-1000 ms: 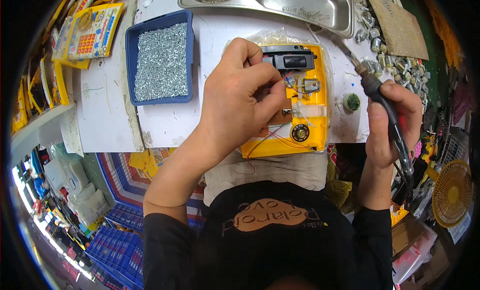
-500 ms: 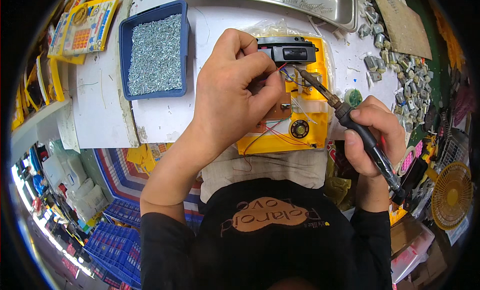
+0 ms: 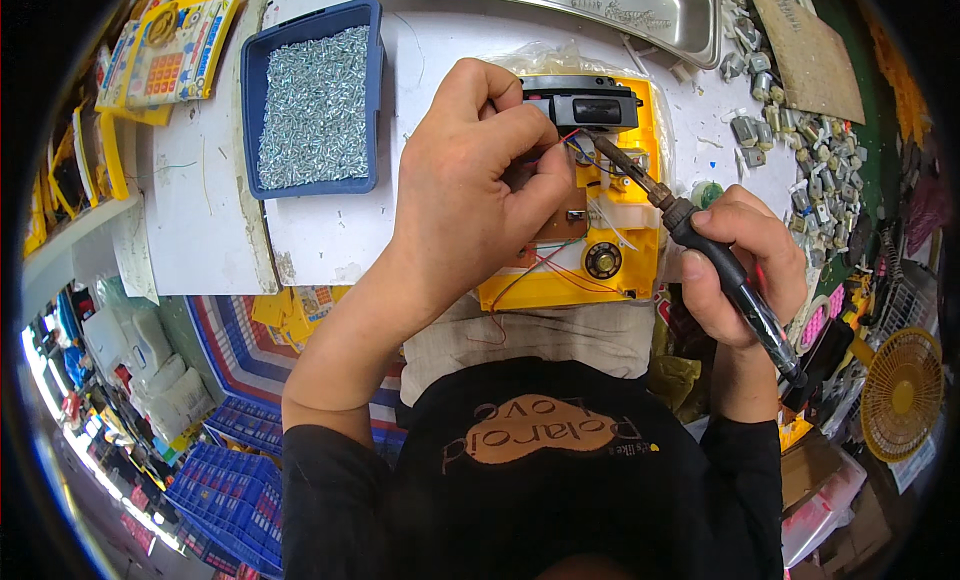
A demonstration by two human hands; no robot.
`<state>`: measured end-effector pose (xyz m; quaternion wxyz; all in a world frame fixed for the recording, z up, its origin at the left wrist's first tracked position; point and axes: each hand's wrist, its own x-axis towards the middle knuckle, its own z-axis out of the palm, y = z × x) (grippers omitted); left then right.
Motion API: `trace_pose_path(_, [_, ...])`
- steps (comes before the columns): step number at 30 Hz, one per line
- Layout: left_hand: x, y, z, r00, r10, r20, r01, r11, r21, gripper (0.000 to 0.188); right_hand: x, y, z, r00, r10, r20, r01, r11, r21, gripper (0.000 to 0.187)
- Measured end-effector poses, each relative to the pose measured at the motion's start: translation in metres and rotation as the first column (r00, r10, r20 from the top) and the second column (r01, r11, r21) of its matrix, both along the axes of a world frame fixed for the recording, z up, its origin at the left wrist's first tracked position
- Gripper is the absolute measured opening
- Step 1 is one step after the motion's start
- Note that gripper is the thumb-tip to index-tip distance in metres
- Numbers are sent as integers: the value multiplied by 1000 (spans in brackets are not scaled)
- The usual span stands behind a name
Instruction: The person assembles the internal components of a toy electronics project by placing a motor and circuit board into a toy casing, securing them with screws using a power screwdriver, and then soldering wires to the circuit board with a soldering iron.
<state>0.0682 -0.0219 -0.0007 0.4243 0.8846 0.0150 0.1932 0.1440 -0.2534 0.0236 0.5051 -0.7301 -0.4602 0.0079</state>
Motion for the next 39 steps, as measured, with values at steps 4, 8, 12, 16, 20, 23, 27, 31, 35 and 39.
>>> trace_pose_path(4, [0, -2, 0, 1000, -9, -4, 8, 1000, -30, 6, -2, -2, 5, 998, -31, -56, 29, 999, -46, 28])
trace_pose_path(8, [1, -3, 0, 1000, 2, -2, -2, 1000, -17, 6, -10, -5, 7, 965, -156, -212, 153, 988, -34, 29])
trace_pose_path(12, [3, -4, -2, 999, 22, 37, -23, 1000, 14, 10, -9, -2, 17, 824, -203, -529, 206, 977, -55, 29])
trace_pose_path(16, [2, -4, -2, 999, 25, 25, -25, 1000, 13, 10, -12, -9, 17, 848, -205, -489, 190, 978, -82, 28])
trace_pose_path(20, [3, -4, -3, 999, 27, 46, -27, 1000, 15, 10, -13, -13, 13, 875, -197, -442, 191, 980, -57, 28])
trace_pose_path(23, [2, -4, -1, 999, 32, 26, -32, 999, 21, 10, -11, -14, 12, 913, -185, -364, 169, 983, -76, 28])
trace_pose_path(27, [2, -4, 0, 1000, 15, -7, -15, 1000, -5, 6, -10, -12, 11, 914, -208, -347, 187, 978, -94, 27])
trace_pose_path(31, [1, -4, 0, 1000, 20, -19, -20, 1000, -3, 6, -7, -12, 7, 928, -180, -326, 158, 983, -93, 27])
trace_pose_path(35, [2, -4, 0, 1000, 17, -10, -17, 1000, 6, 7, -7, -9, 7, 933, -168, -319, 146, 985, -92, 27])
trace_pose_path(39, [2, -4, 1, 1000, 12, -11, -12, 1000, 11, 7, -5, -8, 3, 944, -154, -290, 140, 988, -69, 27])
